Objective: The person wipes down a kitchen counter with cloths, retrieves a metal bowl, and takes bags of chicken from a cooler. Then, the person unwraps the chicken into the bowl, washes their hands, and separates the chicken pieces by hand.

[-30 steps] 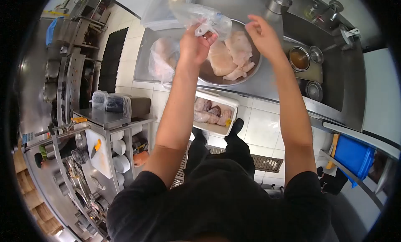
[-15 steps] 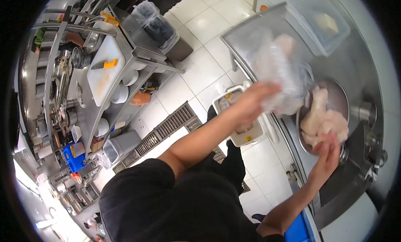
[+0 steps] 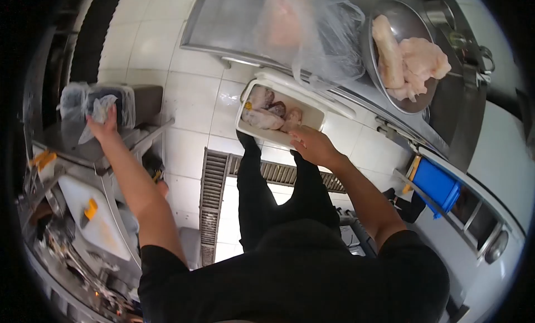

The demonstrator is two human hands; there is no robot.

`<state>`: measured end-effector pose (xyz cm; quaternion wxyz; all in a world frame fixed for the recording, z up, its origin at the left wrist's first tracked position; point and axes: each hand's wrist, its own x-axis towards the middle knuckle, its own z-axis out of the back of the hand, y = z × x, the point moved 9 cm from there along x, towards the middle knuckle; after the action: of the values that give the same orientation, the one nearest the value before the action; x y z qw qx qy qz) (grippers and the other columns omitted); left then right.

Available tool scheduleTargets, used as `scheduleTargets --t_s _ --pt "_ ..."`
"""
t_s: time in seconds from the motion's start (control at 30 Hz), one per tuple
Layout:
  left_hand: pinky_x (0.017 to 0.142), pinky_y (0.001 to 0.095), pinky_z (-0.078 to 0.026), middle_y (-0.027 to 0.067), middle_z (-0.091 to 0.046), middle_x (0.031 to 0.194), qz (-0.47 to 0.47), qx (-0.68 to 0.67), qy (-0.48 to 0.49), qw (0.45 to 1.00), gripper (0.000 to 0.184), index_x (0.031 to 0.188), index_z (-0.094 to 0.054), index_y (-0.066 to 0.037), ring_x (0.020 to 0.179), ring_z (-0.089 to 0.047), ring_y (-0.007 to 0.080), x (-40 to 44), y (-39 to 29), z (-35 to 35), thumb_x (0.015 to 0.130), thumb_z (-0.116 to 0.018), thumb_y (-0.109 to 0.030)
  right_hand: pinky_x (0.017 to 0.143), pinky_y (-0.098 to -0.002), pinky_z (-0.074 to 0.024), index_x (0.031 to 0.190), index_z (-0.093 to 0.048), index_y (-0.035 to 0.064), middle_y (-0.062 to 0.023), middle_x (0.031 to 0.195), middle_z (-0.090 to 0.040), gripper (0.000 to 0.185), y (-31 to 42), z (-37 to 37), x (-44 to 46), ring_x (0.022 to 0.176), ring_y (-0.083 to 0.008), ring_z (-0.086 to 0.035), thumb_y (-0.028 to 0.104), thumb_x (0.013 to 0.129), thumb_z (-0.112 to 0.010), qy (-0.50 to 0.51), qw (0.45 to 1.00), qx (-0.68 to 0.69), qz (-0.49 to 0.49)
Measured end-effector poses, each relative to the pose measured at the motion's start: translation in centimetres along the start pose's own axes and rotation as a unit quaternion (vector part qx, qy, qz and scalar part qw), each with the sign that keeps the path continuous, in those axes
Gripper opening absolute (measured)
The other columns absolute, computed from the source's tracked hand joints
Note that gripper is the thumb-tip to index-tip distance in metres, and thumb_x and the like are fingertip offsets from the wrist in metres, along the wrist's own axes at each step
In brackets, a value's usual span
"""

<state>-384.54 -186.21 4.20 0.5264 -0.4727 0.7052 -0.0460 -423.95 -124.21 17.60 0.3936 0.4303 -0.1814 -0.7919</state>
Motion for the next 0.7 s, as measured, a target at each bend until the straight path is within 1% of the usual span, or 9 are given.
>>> scheduleTargets --t_s 0.17,0.27,0.3,0.4,0.43,0.5,0.6,0.67,0.7 --pt "0.107 0.0478 -0.041 0.0116 -0.041 0.148 -0.185 0.270 0.077 0.942 0.072 0.149 -0.037 -0.009 0.130 -0.044 0.0278 -10.3 5.2 -8.3 0.092 -0.074 -0.036 0.069 -0.0347 -0.0514 0.110 -0.069 0.0025 -0.0135 0.094 -0.066 0.019 4.5 9.4 -1.6 0.075 -0.0252 -0.064 -0.001 0.094 -0.060 -0.278 0.956 0.074 0.052" --pt "0.101 0.0353 -0.043 0.0105 -0.047 0.143 -0.262 0.341 0.155 0.889 0.067 0.151 -0.037 -0.009 0.118 -0.052 0.0205 -20.7 14.8 -16.1 0.095 -0.071 -0.020 0.075 -0.0347 -0.0533 0.108 -0.069 0.0013 -0.0156 0.096 -0.067 0.018 7.5 17.6 -1.7 0.083 -0.0279 -0.068 -0.002 0.095 -0.057 -0.472 0.878 -0.005 0.082" --pt "0.102 0.0374 -0.044 0.0117 -0.048 0.143 -0.262 0.384 0.207 0.861 0.069 0.152 -0.038 -0.009 0.121 -0.052 0.0213 -25.5 18.3 -19.4 0.094 -0.073 -0.019 0.076 -0.0355 -0.0540 0.110 -0.069 0.0006 -0.0169 0.096 -0.069 0.018 7.0 19.7 -0.2 0.085 -0.0288 -0.070 0.001 0.098 -0.055 -0.496 0.865 0.004 0.081" --pt "0.113 0.0441 -0.038 0.0199 -0.046 0.149 -0.322 0.400 0.382 0.768 0.066 0.149 -0.044 -0.002 0.140 -0.043 0.0321 -37.9 27.3 -27.8 0.094 -0.073 -0.025 0.073 -0.0353 -0.0541 0.112 -0.069 -0.0005 -0.0149 0.095 -0.073 0.020 1.0 22.2 7.3 0.082 -0.0257 -0.071 0.009 0.099 -0.057 -0.419 0.892 0.163 -0.040" --pt "0.116 0.0462 -0.036 0.0255 -0.045 0.151 -0.422 0.455 0.416 0.665 0.073 0.151 -0.042 -0.002 0.142 -0.043 0.0343 -41.9 28.9 -30.0 0.092 -0.076 -0.027 0.072 -0.0352 -0.0542 0.113 -0.070 -0.0004 -0.0138 0.095 -0.074 0.022 1.3 22.4 9.0 0.082 -0.0246 -0.071 0.012 0.099 -0.059 -0.380 0.894 0.222 -0.088" --pt "0.119 0.0523 -0.031 0.0311 -0.039 0.154 -0.440 0.533 0.424 0.585 0.084 0.150 -0.041 0.002 0.145 -0.036 0.0425 -46.3 31.2 -32.5 0.086 -0.078 -0.036 0.073 -0.0352 -0.0549 0.112 -0.070 -0.0008 -0.0133 0.095 -0.074 0.026 1.9 22.6 12.0 0.084 -0.0224 -0.071 0.020 0.097 -0.063 -0.328 0.920 0.208 -0.054" --pt "0.116 0.0504 -0.035 0.0349 -0.040 0.151 -0.403 0.532 0.431 0.607 0.085 0.150 -0.041 0.002 0.140 -0.041 0.0456 -42.7 36.8 -32.2 0.085 -0.078 -0.038 0.076 -0.0352 -0.0566 0.110 -0.070 -0.0035 -0.0156 0.097 -0.073 0.042 1.1 22.2 14.4 0.086 -0.0194 -0.070 0.035 0.093 -0.069 -0.310 0.923 0.212 -0.082" --pt "0.091 0.0409 -0.053 0.0282 -0.065 0.123 -0.331 0.593 0.442 0.586 0.065 0.132 -0.056 0.004 0.108 -0.065 0.0393 -38.0 38.7 -32.1 0.085 -0.078 -0.036 0.073 -0.0332 -0.0527 0.114 -0.069 -0.0006 -0.0095 0.098 -0.071 0.042 3.2 22.8 14.9 0.085 -0.0193 -0.067 0.037 0.096 -0.066 -0.273 0.953 0.049 -0.125" --pt "0.083 0.0405 -0.053 0.0237 -0.068 0.111 -0.275 0.592 0.462 0.600 0.054 0.125 -0.058 0.004 0.096 -0.066 0.0339 -37.1 38.4 -31.7 0.086 -0.075 -0.031 0.081 -0.0366 -0.0544 0.119 -0.068 -0.0018 -0.0169 0.103 -0.072 0.051 3.4 23.0 16.0 0.093 -0.0283 -0.069 0.040 0.091 -0.070 -0.307 0.948 -0.017 -0.078"
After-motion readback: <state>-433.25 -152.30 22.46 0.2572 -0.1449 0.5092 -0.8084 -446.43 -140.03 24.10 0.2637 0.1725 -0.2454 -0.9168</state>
